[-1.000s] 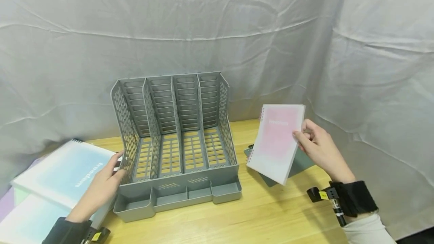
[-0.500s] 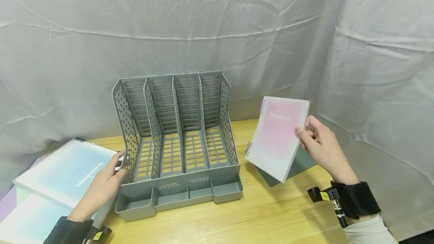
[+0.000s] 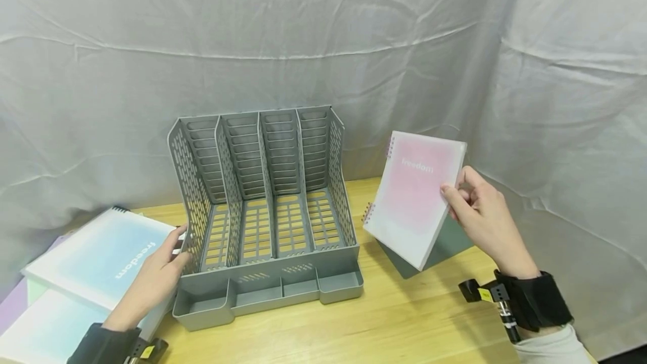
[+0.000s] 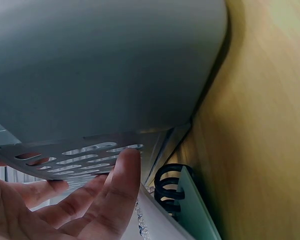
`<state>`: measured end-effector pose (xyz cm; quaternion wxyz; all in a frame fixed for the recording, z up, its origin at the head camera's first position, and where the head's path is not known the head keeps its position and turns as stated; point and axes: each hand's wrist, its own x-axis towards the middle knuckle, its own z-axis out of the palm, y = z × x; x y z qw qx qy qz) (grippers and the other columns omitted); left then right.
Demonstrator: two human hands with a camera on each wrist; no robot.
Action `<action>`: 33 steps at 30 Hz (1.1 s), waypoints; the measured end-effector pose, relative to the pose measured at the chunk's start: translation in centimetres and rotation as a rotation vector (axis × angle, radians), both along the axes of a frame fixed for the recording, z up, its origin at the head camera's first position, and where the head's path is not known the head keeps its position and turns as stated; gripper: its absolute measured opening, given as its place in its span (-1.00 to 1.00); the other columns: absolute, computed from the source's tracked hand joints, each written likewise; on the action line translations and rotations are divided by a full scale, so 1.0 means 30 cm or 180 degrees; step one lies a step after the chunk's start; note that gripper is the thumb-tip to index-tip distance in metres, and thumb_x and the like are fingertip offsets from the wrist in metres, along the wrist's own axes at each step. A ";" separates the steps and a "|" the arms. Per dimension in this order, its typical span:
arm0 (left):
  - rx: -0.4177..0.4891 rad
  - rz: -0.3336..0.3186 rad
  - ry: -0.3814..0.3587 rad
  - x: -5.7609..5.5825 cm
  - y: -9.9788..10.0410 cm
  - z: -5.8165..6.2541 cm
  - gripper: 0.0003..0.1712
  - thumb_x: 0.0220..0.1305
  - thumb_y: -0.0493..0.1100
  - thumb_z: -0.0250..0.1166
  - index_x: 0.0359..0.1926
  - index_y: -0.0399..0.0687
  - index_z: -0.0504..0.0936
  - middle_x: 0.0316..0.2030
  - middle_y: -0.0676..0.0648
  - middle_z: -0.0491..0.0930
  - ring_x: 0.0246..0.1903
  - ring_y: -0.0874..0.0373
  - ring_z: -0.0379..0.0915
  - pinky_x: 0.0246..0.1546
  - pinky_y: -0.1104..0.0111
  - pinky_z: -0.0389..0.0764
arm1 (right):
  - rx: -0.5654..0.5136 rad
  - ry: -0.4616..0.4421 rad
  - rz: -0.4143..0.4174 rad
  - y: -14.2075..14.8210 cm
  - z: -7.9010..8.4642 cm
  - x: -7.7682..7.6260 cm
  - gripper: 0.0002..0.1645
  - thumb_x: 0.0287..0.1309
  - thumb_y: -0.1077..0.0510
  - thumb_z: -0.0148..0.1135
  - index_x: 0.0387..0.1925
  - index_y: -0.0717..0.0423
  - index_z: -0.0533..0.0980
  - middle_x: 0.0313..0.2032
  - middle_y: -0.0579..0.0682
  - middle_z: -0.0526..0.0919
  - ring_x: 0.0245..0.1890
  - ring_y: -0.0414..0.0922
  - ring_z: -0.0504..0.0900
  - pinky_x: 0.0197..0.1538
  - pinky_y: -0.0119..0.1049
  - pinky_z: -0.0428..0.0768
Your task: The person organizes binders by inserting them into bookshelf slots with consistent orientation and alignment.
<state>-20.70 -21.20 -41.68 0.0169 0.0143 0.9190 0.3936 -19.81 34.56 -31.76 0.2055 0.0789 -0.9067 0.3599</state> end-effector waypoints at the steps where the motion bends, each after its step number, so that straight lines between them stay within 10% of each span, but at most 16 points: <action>1: -0.0001 0.0001 0.0004 0.000 0.000 -0.001 -0.24 0.63 -0.20 -0.10 0.74 -0.11 -0.05 0.43 -0.47 0.44 0.36 -0.38 0.48 0.28 -0.26 0.55 | -0.0007 0.0000 -0.0014 -0.004 0.004 0.002 -0.78 0.63 0.01 0.15 -0.17 0.04 0.40 -0.60 -0.07 0.45 -0.68 -0.12 0.31 -0.60 -0.19 0.26; 33: 0.0049 0.0033 0.0003 0.004 0.007 0.000 -0.24 0.63 -0.21 -0.12 0.74 -0.10 -0.06 0.44 -0.47 0.43 0.39 -0.39 0.44 0.31 -0.27 0.53 | -0.0142 0.0546 0.0305 -0.160 0.056 -0.029 -0.89 0.57 0.19 0.21 0.01 0.11 0.52 -0.62 -0.16 0.49 -0.65 -0.23 0.39 -0.58 -0.28 0.28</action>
